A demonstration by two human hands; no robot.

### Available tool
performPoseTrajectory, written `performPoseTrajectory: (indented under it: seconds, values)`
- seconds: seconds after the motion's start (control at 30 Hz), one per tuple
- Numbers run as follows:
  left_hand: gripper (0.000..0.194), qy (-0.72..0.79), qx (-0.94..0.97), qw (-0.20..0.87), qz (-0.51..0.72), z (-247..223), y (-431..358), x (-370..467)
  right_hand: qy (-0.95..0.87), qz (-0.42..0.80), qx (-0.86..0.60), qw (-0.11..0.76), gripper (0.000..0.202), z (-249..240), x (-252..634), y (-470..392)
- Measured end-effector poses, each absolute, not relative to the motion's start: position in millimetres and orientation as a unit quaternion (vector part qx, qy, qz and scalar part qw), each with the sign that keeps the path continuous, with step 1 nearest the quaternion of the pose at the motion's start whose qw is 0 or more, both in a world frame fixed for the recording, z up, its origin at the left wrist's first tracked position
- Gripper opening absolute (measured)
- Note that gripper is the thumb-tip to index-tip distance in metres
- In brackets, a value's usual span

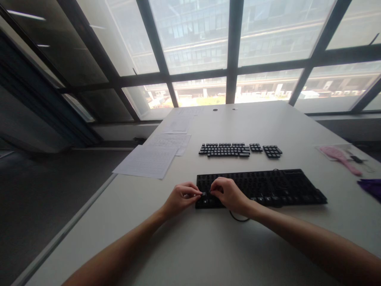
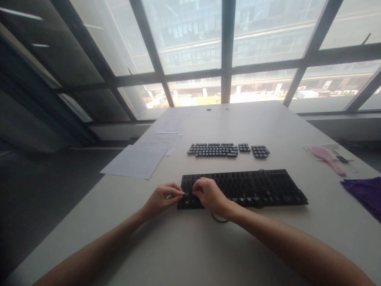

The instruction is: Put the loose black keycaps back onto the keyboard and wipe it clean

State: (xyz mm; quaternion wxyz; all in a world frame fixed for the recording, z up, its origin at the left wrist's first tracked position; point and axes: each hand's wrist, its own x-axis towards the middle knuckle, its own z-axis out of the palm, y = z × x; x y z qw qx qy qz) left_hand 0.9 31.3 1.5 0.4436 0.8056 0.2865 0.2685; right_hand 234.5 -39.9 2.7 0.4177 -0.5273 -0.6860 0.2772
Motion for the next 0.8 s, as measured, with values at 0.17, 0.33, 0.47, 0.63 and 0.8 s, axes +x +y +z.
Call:
performPoseTrajectory:
  seconds: [0.17, 0.33, 0.47, 0.63, 0.8]
  values:
    - [0.013, 0.248, 0.847, 0.372, 0.287, 5.3, 25.9, 2.8, -0.695, 0.286, -0.519, 0.407, 0.013, 5.4, 232.1, -41.7]
    - [0.012, 0.236, 0.864, 0.335, 0.291, 9.0, 21.0, 4.4, -0.718, 0.259, -0.507, 0.400, 0.014, 1.7, 227.8, -44.9]
    - [0.014, 0.216, 0.882, 0.300, 0.292, 9.7, 18.9, 4.3, -0.719, 0.264, -0.508, 0.393, 0.013, 0.6, 225.5, -46.3]
    - [0.016, 0.194, 0.905, 0.252, 0.284, 11.1, 18.2, 3.4, -0.721, 0.263, -0.501, 0.400, 0.014, -0.8, 224.9, -47.6]
    - [0.016, 0.199, 0.901, 0.262, 0.282, 9.0, 19.2, 2.1, -0.719, 0.259, -0.490, 0.420, 0.015, -2.8, 226.9, -47.9]
